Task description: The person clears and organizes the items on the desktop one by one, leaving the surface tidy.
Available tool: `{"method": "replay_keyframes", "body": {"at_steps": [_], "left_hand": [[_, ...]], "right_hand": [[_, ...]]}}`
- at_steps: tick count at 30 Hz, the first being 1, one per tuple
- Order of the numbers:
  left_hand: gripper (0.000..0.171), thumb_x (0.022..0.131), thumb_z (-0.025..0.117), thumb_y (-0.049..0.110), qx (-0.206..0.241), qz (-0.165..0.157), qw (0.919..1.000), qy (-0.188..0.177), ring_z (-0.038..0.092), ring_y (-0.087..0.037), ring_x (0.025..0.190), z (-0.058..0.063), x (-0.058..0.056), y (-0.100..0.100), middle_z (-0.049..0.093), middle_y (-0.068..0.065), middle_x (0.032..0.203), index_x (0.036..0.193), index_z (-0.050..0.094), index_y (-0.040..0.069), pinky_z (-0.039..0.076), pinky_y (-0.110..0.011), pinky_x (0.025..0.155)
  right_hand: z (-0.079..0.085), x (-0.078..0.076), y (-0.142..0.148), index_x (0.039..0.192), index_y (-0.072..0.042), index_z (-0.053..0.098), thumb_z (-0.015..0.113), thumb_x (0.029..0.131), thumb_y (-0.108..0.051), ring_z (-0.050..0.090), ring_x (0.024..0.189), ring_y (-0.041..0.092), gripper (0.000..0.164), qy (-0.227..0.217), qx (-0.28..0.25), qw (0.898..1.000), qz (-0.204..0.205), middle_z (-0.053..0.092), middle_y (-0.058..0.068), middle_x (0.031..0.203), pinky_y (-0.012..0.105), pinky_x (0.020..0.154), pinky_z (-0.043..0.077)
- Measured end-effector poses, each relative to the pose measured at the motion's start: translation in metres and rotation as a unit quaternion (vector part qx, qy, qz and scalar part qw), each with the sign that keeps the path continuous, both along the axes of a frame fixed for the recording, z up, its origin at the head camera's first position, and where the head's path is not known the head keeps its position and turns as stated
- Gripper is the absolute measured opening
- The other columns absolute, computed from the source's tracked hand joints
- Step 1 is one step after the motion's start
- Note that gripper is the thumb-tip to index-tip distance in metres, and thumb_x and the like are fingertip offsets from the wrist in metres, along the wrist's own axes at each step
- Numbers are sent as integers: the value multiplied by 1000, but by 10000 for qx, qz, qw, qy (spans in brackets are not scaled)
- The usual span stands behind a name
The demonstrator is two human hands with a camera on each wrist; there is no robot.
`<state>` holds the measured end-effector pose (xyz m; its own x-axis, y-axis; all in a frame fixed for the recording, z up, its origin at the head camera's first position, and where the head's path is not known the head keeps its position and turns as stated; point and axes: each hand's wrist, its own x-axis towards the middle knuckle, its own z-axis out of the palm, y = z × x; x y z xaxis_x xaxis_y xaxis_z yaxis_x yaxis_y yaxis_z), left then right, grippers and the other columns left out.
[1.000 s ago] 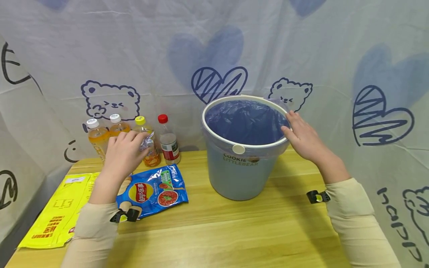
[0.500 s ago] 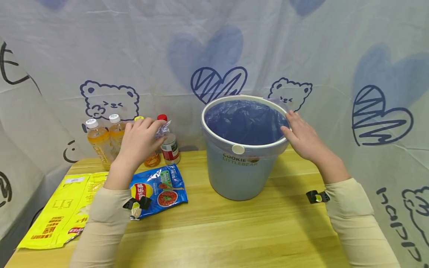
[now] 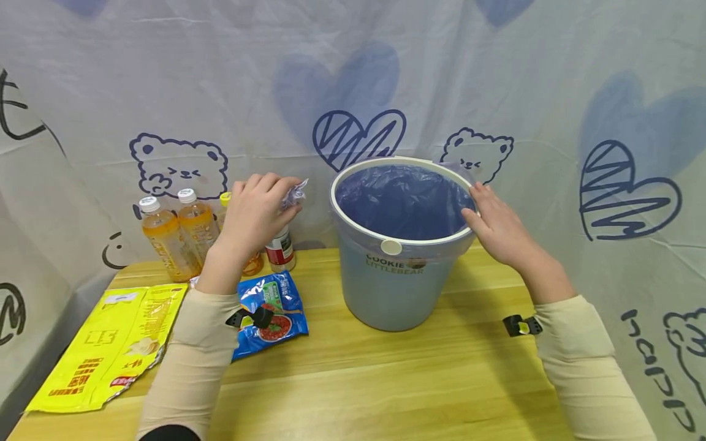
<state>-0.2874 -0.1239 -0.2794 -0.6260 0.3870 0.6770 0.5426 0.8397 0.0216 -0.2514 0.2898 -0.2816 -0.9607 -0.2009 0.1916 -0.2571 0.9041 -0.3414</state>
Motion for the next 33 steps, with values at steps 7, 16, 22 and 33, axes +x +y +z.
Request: {"method": "replay_keyframes", "body": {"at_steps": [7, 16, 22, 33], "left_hand": [[40, 88, 71, 30, 46, -89, 9999, -36, 57, -34, 104, 10, -3, 16, 66, -11, 115, 125, 62, 17, 40, -48, 81], [41, 88, 72, 31, 142, -222, 9996, -39, 57, -33, 109, 18, -7, 34, 66, -10, 118, 126, 62, 18, 40, -49, 84], [43, 90, 70, 31, 90, -273, 9993, -240, 56, -32, 113, 21, -8, 48, 65, -9, 121, 129, 60, 19, 40, -49, 88], [44, 90, 70, 34, 34, -429, 9985, -330, 56, -29, 110, 21, -11, 71, 65, -6, 118, 130, 59, 19, 41, -46, 88]], "right_hand": [[0, 0, -1, 154, 2, 11, 21, 105, -43, 0, 151, 42, 68, 5, 12, 10000, -17, 4, 24, 162, 62, 118, 6], [0, 0, -1, 154, 2, 11, 21, 105, -44, 1, 151, 42, 69, 26, 5, 10000, -20, 4, 24, 162, 63, 118, 7], [0, 1, -1, 154, 2, 11, 21, 105, -44, 1, 151, 42, 69, 22, -35, 10000, -10, 4, 25, 162, 63, 118, 6], [2, 2, -2, 154, 3, 11, 20, 105, -43, 0, 151, 42, 68, -3, -31, 10000, 4, 4, 25, 162, 63, 118, 7]]}}
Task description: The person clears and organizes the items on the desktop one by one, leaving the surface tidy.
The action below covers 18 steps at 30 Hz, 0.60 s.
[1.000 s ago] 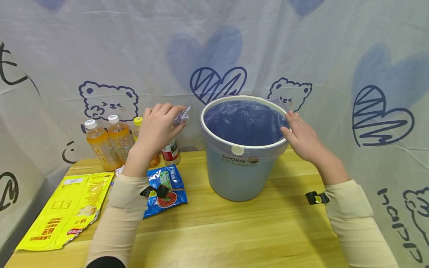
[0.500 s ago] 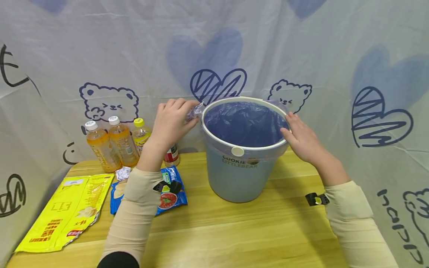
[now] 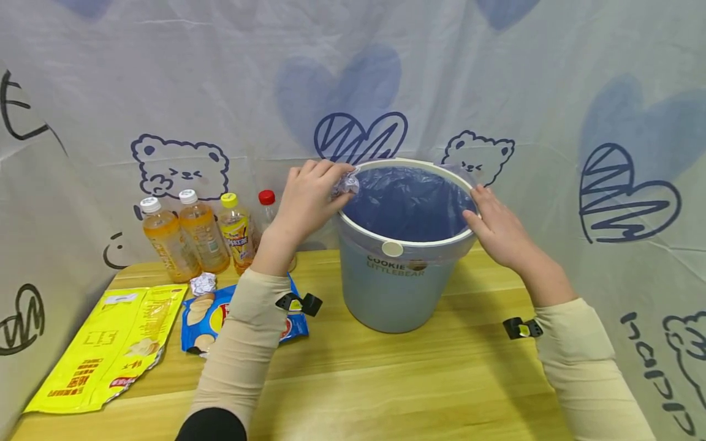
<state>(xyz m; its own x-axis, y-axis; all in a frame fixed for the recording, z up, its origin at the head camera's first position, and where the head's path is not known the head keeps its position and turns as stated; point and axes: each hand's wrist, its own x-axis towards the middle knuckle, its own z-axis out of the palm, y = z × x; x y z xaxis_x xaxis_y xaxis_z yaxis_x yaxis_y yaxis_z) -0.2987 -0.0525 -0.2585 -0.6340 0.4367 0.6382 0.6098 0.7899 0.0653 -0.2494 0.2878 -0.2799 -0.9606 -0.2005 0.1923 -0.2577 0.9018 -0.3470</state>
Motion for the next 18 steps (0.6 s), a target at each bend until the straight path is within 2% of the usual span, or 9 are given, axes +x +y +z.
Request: {"method": "replay_keyframes", "body": {"at_steps": [12, 18], "left_hand": [[44, 90, 68, 37, 39, -154, 9997, -206, 55, -26, 107, -6, -7, 15, 66, -2, 119, 130, 60, 21, 40, -44, 87], [48, 90, 67, 40, 22, -96, 9989, -464, 54, -26, 109, -6, -9, 17, 65, -2, 123, 134, 57, 21, 40, -44, 89]], "right_hand": [[-1, -1, 0, 155, 2, 10, 20, 105, -44, 0, 151, 42, 68, 3, 12, 10000, -26, 3, 24, 162, 63, 118, 6], [0, 0, 0, 155, 1, 10, 20, 105, -44, -1, 151, 42, 68, -22, -30, 10000, -28, 3, 23, 163, 63, 118, 6]]}}
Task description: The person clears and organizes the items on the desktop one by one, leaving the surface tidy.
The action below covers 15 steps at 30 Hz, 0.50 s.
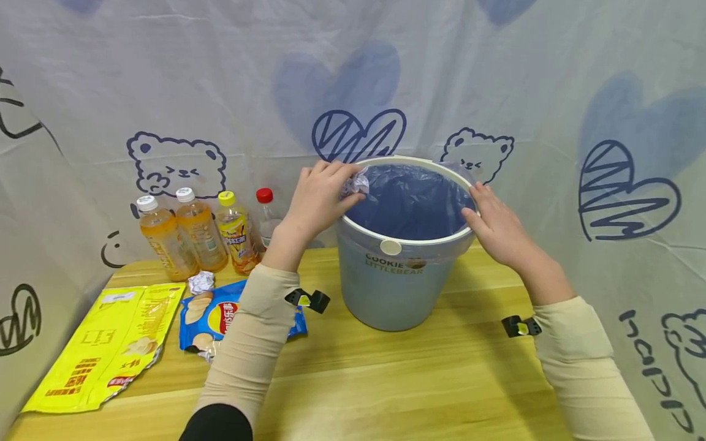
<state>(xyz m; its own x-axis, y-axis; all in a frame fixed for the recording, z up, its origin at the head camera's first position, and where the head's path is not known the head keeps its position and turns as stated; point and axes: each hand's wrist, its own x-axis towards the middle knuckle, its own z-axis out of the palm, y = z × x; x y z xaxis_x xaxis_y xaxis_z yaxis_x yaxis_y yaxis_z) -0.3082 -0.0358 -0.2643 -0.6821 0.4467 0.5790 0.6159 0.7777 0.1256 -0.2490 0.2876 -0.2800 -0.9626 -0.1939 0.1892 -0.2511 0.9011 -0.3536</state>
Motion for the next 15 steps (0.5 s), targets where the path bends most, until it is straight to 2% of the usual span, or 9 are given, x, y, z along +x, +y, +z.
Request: {"method": "replay_keyframes", "body": {"at_steps": [6, 15], "left_hand": [[52, 91, 65, 43, -53, 73, 9996, -278, 54, -27, 111, 0, -2, 0, 65, -2, 122, 137, 54, 22, 40, -45, 91], [48, 90, 67, 40, 96, -52, 9994, -327, 53, -26, 107, -2, -3, 1, 66, -1, 115, 133, 57, 22, 40, -43, 86]], "right_hand": [[-1, 0, 0, 155, 1, 10, 21, 105, -43, -1, 151, 41, 68, 25, -38, 10000, 8, 3, 23, 163, 64, 118, 6], [-2, -1, 0, 155, 2, 11, 21, 105, -43, 0, 151, 41, 68, 53, -35, 10000, 14, 4, 24, 162, 63, 118, 6]]}}
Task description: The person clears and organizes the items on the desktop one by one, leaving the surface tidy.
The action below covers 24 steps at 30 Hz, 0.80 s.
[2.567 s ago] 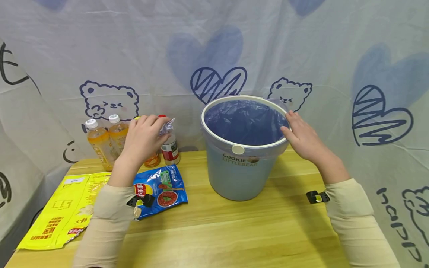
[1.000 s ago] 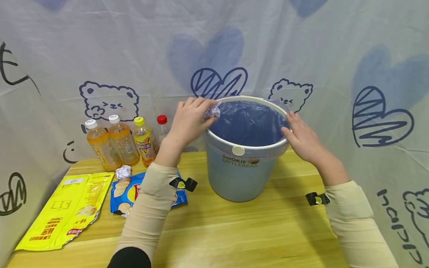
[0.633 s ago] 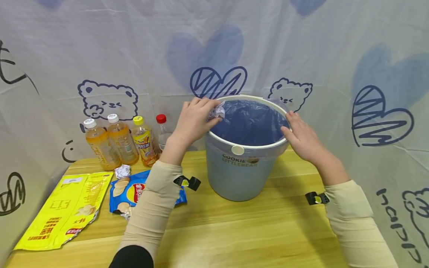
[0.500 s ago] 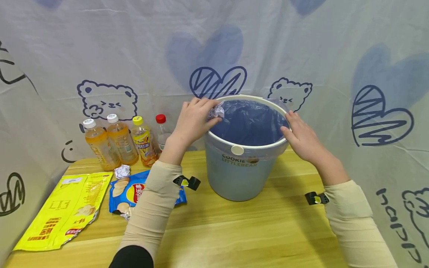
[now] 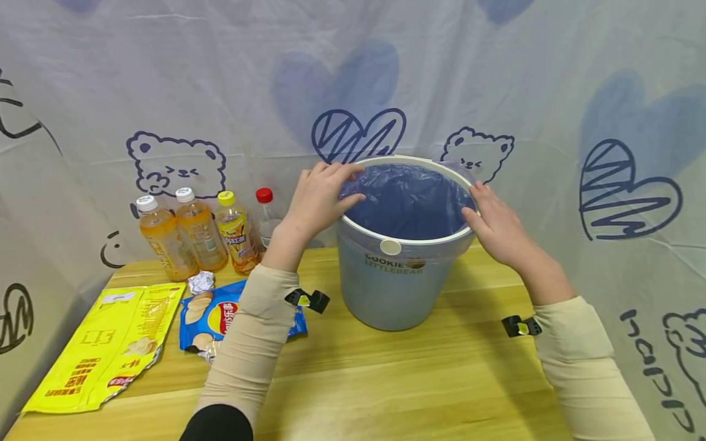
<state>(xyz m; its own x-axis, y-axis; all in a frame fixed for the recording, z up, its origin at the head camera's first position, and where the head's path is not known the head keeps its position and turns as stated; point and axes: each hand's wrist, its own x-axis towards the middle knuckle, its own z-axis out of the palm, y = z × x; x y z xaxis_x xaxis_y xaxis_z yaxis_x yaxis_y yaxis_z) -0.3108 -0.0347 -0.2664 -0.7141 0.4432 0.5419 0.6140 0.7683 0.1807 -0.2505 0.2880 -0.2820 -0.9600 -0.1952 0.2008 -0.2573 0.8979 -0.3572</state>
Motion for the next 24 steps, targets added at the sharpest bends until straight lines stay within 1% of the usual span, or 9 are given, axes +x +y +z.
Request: {"method": "replay_keyframes", "body": {"at_steps": [5, 11, 18, 24], "left_hand": [[48, 90, 67, 40, 21, 22, 10000, -20, 53, -25, 107, -1, 0, 0, 67, -1, 116, 133, 58, 21, 40, -43, 86], [46, 91, 66, 42, 8, 109, 9999, 27, 53, -25, 107, -1, 1, 0, 66, -1, 117, 132, 59, 23, 40, -43, 87], [43, 92, 63, 45, -12, 287, 9991, 302, 53, -26, 111, -3, 4, -2, 64, -1, 123, 129, 61, 23, 39, -45, 90], [42, 94, 59, 47, -32, 414, 9980, 486, 53, -27, 112, -6, 10, -7, 64, -3, 126, 128, 61, 23, 39, -46, 91]], "right_hand": [[0, 0, 0, 155, 2, 11, 21, 105, -43, 0, 151, 42, 68, -4, 16, 10000, -5, 4, 24, 162, 62, 118, 6], [0, 0, 1, 155, 1, 10, 21, 105, -43, -1, 151, 42, 67, -23, 11, 10000, 5, 3, 23, 163, 62, 118, 6], [-1, -1, 1, 155, 2, 10, 21, 105, -43, -1, 151, 41, 68, -14, -27, 10000, 40, 3, 24, 162, 62, 118, 6], [-1, 0, 1, 155, 2, 9, 20, 105, -43, -2, 151, 41, 68, -27, -28, 10000, 31, 2, 23, 163, 62, 118, 5]]}}
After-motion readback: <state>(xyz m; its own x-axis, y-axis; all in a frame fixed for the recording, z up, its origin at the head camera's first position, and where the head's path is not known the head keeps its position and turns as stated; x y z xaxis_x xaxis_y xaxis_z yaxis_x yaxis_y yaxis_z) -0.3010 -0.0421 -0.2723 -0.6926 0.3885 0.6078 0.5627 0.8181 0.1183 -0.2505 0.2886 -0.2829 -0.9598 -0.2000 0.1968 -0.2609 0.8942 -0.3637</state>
